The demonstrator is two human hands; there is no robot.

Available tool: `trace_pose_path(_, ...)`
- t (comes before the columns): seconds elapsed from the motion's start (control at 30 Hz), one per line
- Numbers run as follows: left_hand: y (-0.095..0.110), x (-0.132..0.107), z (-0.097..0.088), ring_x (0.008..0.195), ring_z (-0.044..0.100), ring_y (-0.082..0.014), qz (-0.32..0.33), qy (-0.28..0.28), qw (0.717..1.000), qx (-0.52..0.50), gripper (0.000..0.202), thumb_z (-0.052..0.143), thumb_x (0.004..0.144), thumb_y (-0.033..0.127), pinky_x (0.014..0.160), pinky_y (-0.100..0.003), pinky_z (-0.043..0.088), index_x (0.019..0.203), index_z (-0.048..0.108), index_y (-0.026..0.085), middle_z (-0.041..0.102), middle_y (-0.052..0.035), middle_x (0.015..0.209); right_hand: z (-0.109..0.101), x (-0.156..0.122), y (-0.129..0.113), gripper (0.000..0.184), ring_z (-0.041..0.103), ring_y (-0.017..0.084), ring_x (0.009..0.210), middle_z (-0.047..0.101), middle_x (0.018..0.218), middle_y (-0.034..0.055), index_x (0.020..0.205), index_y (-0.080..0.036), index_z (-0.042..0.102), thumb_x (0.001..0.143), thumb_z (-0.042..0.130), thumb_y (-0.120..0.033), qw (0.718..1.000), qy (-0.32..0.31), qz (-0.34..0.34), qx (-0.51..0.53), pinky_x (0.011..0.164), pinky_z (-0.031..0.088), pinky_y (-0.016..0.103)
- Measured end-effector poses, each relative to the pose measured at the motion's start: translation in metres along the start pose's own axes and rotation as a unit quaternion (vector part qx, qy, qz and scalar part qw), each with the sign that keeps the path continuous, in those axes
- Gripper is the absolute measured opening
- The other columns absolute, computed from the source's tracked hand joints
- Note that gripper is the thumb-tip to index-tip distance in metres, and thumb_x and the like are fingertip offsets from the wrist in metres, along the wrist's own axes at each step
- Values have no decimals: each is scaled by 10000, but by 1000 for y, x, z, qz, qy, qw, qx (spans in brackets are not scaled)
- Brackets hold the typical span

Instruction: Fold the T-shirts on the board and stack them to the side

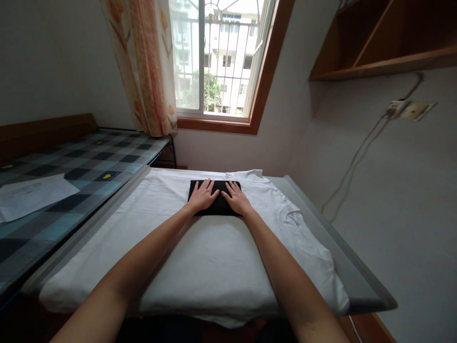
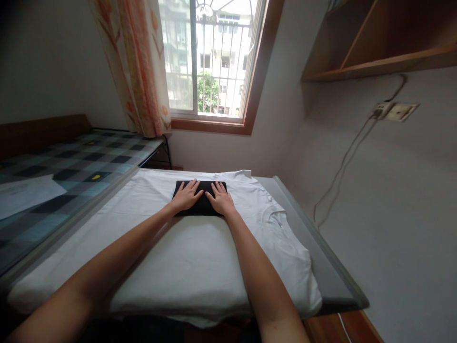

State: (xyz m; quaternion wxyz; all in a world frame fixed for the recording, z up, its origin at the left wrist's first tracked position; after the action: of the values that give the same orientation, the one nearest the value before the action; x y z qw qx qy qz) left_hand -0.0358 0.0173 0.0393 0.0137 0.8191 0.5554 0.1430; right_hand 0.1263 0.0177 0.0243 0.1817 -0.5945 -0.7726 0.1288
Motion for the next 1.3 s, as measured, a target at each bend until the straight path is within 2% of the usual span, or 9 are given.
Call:
trace_pose_path(0.2, -4, -3, -1, 1430, 288, -253, -36, 58, 998, 14, 625, 274, 965, 494, 1177, -443, 186, 1464, 383, 133, 366, -142, 1523, -2, -4, -1, 699, 86, 211, 1481, 159, 1607, 77, 1516, -177, 292, 952, 281, -589, 999, 25, 15, 17, 1179, 142, 413)
trace_pose_path(0.33, -13, -5, -5, 1439, 265, -264, -35, 15, 999, 18, 684, 251, 958, 554, 1179, -470, 166, 1472, 363, 116, 349, -153, 1528, -1, -3, 0, 755, 31, 228, 1484, 94, 1614, 100, 1532, -153, 231, 941, 272, -621, 999, 17, 43, 15, 1180, 106, 468)
trace_pose_path(0.47, -25, -9, -7, 1466, 177, -274, -59, -29, 998, -1, 714, 226, 948, 609, 1158, -540, 175, 1505, 292, 167, 219, -125, 1582, 1, -1, 4, 789, 4, 238, 1485, 87, 1615, 98, 1532, -149, 233, 927, 262, -655, 999, 1, 40, 28, 1179, 98, 487)
trace_pose_path(0.57, -28, -10, -5, 1475, 143, -254, -64, -39, 997, -24, 724, 215, 946, 623, 1146, -502, 243, 1515, 265, 178, 177, -100, 1597, 2, 0, 9, 785, 50, 249, 1483, 162, 1602, 107, 1499, -145, 335, 914, 300, -667, 998, 31, 5, 62, 1182, 128, 463)
trace_pose_path(0.67, -27, -11, -4, 1476, 145, -228, -60, -19, 998, -24, 717, 225, 950, 614, 1145, -451, 271, 1504, 294, 164, 208, -89, 1591, 4, -2, 14, 735, 120, 259, 1475, 303, 1559, 106, 1409, -155, 498, 907, 328, -664, 989, 91, -40, 107, 1186, 154, 441)
trace_pose_path(0.73, -27, -11, -4, 1474, 154, -219, -58, -10, 998, -21, 700, 234, 955, 602, 1143, -432, 280, 1496, 314, 165, 230, -84, 1586, 6, -3, 18, 691, 157, 268, 1468, 372, 1526, 96, 1361, -174, 559, 903, 362, -652, 982, 120, -54, 132, 1187, 164, 455)
trace_pose_path(0.9, -26, -13, -6, 1472, 165, -229, -58, -8, 998, -24, 676, 250, 957, 594, 1134, -433, 294, 1490, 330, 187, 243, -79, 1583, 9, -3, 21, 646, 197, 283, 1457, 403, 1503, 116, 1336, -146, 583, 896, 432, -594, 979, 134, -48, 149, 1185, 186, 468)
trace_pose_path(1.1, -26, -12, -7, 1469, 175, -242, -57, -6, 998, -27, 668, 258, 958, 596, 1134, -433, 289, 1486, 337, 195, 257, -86, 1579, 9, -4, 20, 587, 219, 280, 1451, 421, 1495, 94, 1325, -186, 595, 894, 468, -564, 975, 142, -48, 165, 1182, 196, 482)
trace_pose_path(1.3, -27, -12, -5, 1469, 176, -239, -56, -3, 998, -28, 674, 275, 958, 588, 1134, -446, 293, 1485, 337, 174, 261, -93, 1576, 8, -4, 20, 581, 227, 281, 1449, 416, 1492, 124, 1326, -138, 589, 903, 472, -518, 977, 140, -47, 155, 1181, 207, 467)
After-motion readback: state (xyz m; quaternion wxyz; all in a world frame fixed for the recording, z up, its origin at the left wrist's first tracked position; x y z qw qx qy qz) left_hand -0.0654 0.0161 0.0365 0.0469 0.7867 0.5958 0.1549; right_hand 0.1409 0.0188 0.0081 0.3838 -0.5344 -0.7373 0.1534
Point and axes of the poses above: each hand's wrist, its own x-axis towards the middle knuckle, its own z-axis out of the palm, y = z × x, the point moved 3 cm from there along x, towards the middle knuckle
